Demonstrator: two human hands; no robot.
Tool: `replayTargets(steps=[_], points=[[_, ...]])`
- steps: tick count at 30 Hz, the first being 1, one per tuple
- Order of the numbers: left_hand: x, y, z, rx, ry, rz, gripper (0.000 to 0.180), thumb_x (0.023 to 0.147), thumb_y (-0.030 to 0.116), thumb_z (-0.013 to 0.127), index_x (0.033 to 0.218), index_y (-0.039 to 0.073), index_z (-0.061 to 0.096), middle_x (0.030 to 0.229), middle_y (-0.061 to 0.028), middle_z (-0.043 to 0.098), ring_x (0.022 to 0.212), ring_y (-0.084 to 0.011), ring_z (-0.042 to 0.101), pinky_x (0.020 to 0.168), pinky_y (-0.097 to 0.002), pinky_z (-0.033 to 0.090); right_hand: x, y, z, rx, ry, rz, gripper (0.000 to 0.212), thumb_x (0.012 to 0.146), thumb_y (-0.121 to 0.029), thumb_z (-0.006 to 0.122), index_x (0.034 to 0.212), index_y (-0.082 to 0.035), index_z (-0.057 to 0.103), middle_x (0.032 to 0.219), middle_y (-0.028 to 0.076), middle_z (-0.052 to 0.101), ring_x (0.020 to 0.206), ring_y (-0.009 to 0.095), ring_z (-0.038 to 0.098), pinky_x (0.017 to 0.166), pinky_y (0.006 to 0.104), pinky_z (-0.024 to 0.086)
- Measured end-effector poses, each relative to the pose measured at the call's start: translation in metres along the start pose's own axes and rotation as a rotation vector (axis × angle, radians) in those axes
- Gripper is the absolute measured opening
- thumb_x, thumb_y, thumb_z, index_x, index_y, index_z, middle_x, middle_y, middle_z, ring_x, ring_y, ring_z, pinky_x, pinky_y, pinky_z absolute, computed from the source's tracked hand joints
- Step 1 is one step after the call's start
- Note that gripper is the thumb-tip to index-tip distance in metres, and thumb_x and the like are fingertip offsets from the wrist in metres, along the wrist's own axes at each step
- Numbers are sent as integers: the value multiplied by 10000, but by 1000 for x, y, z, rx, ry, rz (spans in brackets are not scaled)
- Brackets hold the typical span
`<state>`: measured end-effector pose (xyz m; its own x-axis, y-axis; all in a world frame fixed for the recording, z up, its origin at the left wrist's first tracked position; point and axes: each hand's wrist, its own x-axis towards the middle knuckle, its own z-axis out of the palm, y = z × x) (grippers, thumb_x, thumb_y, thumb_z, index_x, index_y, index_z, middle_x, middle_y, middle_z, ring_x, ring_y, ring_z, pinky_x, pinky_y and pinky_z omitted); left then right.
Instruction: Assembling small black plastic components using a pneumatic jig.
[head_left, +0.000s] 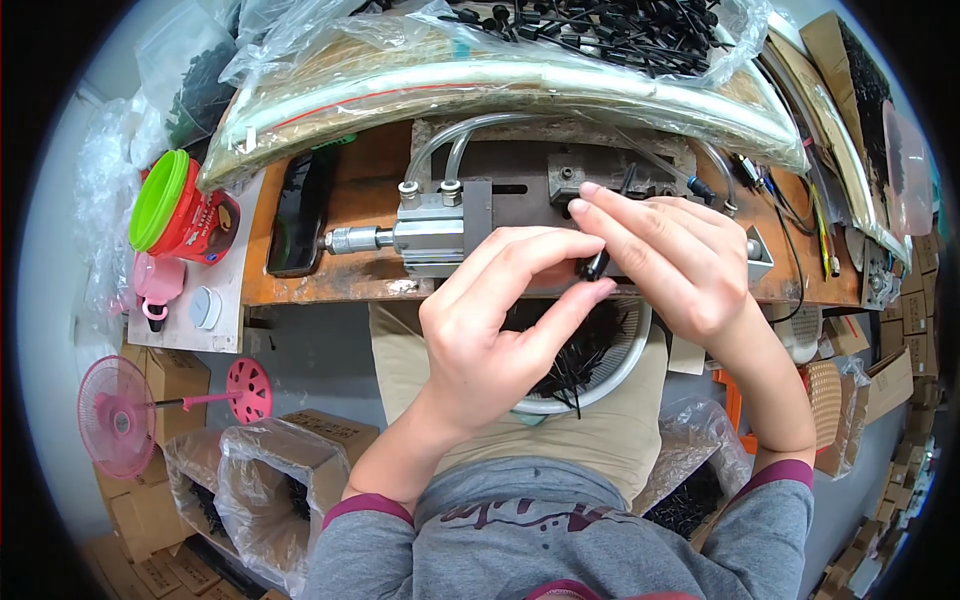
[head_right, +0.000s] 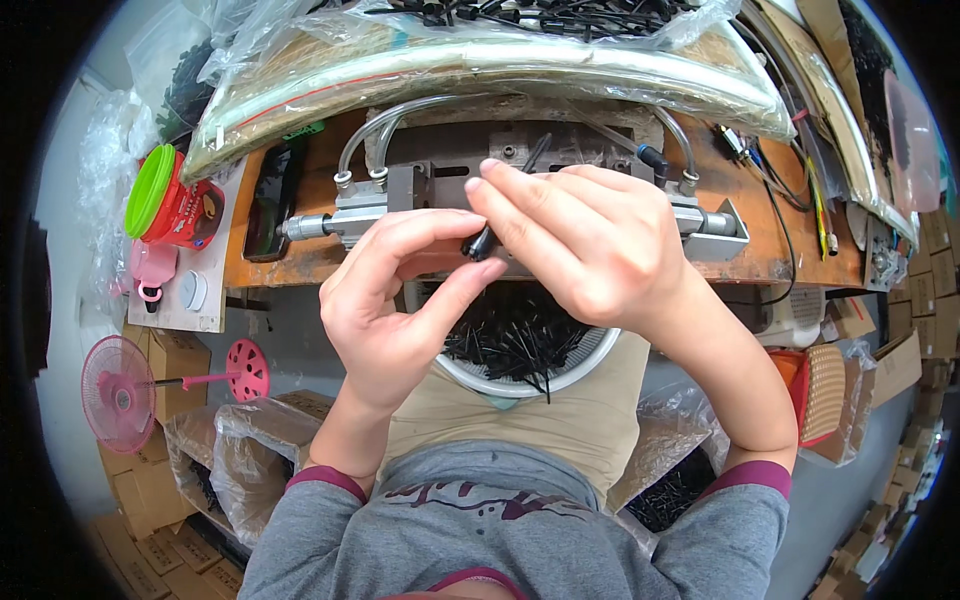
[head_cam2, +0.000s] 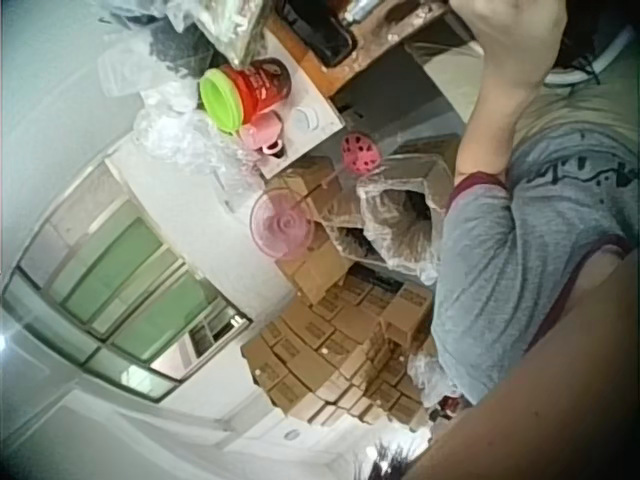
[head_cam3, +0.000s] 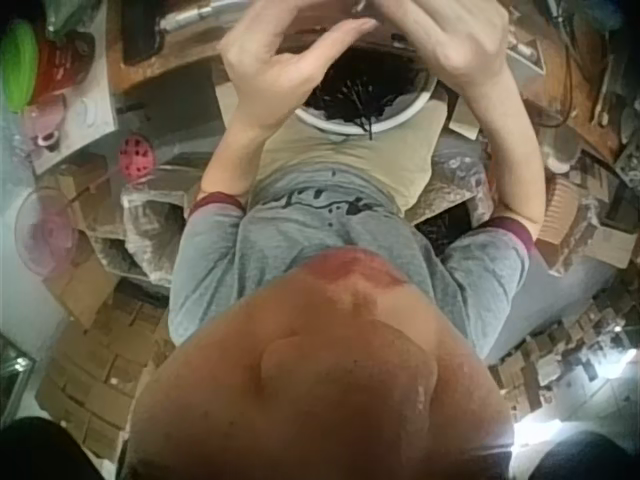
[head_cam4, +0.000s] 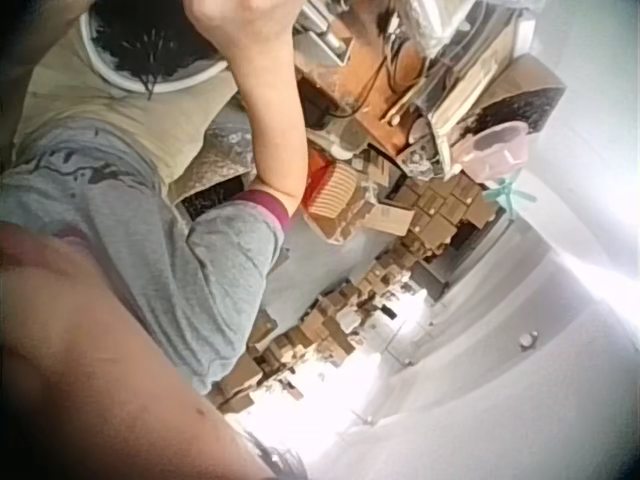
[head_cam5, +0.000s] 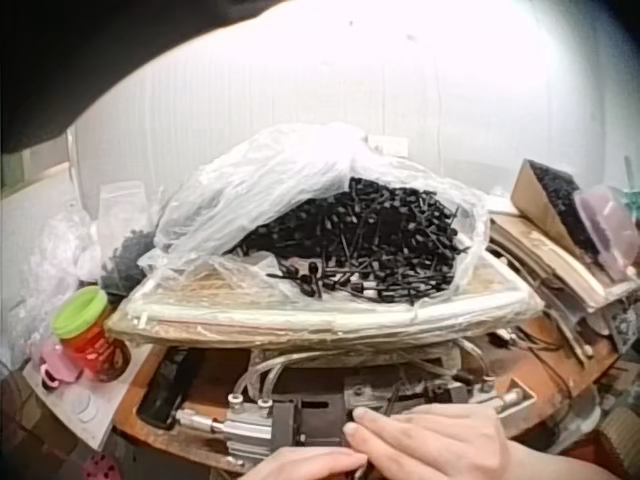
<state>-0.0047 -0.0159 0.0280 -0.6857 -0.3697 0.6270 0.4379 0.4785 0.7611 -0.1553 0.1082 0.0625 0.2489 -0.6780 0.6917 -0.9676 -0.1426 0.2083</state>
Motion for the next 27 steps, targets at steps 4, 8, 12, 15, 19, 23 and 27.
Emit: replayTargets(steps=[4, 8, 12, 15, 19, 23, 27], points=[[0, 5, -1, 70, 18, -30, 352, 701, -70, 808, 1034, -15, 709, 993, -104, 672, 893, -164, 683, 748, -282, 596, 10, 20, -6, -67, 3, 94, 367, 729, -70, 676, 1090, -17, 707, 1038, 133, 715, 743, 194, 694, 633, 285, 560], [-5, 2, -6, 236, -68, 22, 303, 662, -43, 820, 950, 0, 734, 969, -103, 661, 846, -176, 674, 703, -288, 576, 38, 75, -24, -150, -80, 401, 254, 880, -80, 699, 1133, -59, 698, 1007, 75, 709, 703, 82, 621, 587, 195, 494], [-19, -11, 5, 429, -157, 97, 294, 652, -2, 801, 934, 0, 716, 1198, -137, 666, 888, -236, 677, 760, -311, 568, 70, 138, -14, -208, -429, 693, 356, 683, -213, 831, 931, 29, 744, 956, 176, 721, 899, 298, 678, 821, 382, 547], [-31, -21, 13, 548, -193, 133, 291, 659, 30, 792, 935, 7, 703, 1204, -134, 672, 900, -256, 675, 775, -330, 557, 95, 143, -5, -228, -798, 821, 399, 668, -204, 808, 962, 48, 714, 942, 192, 706, 885, 307, 669, 781, 397, 548], [-33, -27, 21, 620, -224, 172, 276, 664, 53, 785, 922, 13, 697, 1187, -126, 684, 884, -244, 683, 772, -337, 549, 94, 155, 8, -321, -881, 760, 375, 651, -150, 779, 956, 50, 694, 892, 192, 698, 823, 311, 666, 703, 412, 539], [-31, -27, 23, 690, -235, 171, 265, 655, 64, 787, 898, 16, 692, 1188, -124, 686, 829, -238, 688, 743, -335, 543, 98, 154, 15, -384, -1006, 659, 279, 637, -133, 765, 837, 52, 704, 785, 186, 695, 766, 305, 675, 670, 407, 537], [-22, -28, 24, 694, -230, 160, 258, 653, 69, 787, 890, 27, 693, 1180, -121, 691, 796, -234, 688, 725, -326, 537, 87, 165, 17, -343, -945, 669, 239, 632, -127, 757, 789, 44, 703, 745, 184, 681, 752, 296, 670, 655, 405, 525]])
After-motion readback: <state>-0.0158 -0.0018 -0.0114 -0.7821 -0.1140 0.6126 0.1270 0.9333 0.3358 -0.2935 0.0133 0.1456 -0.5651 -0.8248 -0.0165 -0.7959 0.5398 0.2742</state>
